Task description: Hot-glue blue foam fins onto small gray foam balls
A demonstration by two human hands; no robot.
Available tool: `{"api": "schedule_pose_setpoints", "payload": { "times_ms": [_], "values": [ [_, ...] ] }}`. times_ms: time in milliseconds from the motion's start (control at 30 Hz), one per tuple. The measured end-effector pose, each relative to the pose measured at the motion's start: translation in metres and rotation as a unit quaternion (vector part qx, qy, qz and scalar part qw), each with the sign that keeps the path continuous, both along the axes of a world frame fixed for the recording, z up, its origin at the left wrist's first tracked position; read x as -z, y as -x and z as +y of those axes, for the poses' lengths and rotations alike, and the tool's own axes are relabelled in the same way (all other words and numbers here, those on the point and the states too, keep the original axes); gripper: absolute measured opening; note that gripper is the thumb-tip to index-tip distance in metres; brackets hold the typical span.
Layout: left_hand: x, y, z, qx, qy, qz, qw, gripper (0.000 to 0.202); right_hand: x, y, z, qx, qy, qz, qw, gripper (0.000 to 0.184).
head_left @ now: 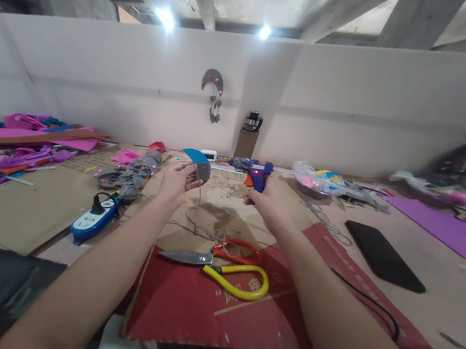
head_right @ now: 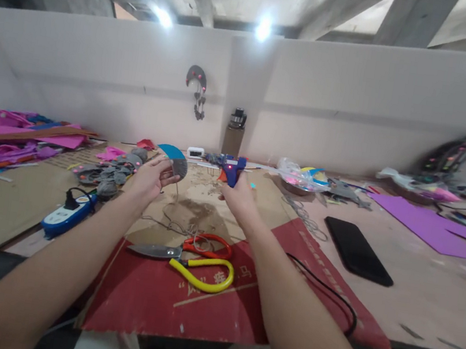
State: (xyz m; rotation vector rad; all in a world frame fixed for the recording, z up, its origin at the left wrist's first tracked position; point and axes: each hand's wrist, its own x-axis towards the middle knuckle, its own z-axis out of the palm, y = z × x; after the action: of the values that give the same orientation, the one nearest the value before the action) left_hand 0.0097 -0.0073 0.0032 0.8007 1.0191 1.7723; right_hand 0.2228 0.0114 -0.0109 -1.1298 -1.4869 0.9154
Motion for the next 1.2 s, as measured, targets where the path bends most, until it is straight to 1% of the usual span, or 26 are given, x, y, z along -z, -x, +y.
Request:
{"api": "schedule_pose_setpoints", "payload": {
  "times_ms": [33, 133, 267, 400, 500, 600, 800, 1200],
  "values": [
    [0.001, -0.001, 0.0, -0.002, 0.011, 0.002, 1.0, 0.018, -0.003, 0.004, -0.006, -0.03, -0.019, 0.027, 0.999, 0.038],
    [0.004, -0.003, 0.002, -0.014, 0.03, 0.011, 0.999, 0.016, -0.011, 0.012, -0.022, -0.105, -0.044, 0.066, 0.991, 0.034],
    [0.004, -0.006, 0.0, -0.019, 0.019, 0.031, 0.999, 0.016, -0.011, 0.017, -0.028, -0.127, -0.05, 0.039, 0.99, 0.034],
    [-0.001, -0.012, -0.005, -0.012, 0.017, 0.038, 0.999, 0.016, -0.003, 0.018, -0.023, -0.148, -0.096, 0.012, 0.984, 0.031],
    [-0.003, -0.014, -0.008, -0.01, 0.016, 0.034, 0.999, 0.018, 0.001, 0.018, -0.022, -0.142, -0.13, -0.014, 0.981, 0.028],
    [-0.002, -0.015, -0.008, -0.014, 0.009, 0.035, 0.999, 0.019, 0.001, 0.019, -0.022, -0.135, -0.147, -0.025, 0.98, 0.027],
    [0.001, -0.016, -0.005, -0.01, 0.018, 0.042, 0.999, 0.018, 0.002, 0.019, -0.022, -0.127, -0.16, -0.037, 0.978, 0.026],
    [0.0, -0.019, -0.007, -0.012, 0.019, 0.043, 0.999, 0.015, 0.004, 0.019, -0.019, -0.114, -0.179, -0.053, 0.976, 0.026]
  ]
}}
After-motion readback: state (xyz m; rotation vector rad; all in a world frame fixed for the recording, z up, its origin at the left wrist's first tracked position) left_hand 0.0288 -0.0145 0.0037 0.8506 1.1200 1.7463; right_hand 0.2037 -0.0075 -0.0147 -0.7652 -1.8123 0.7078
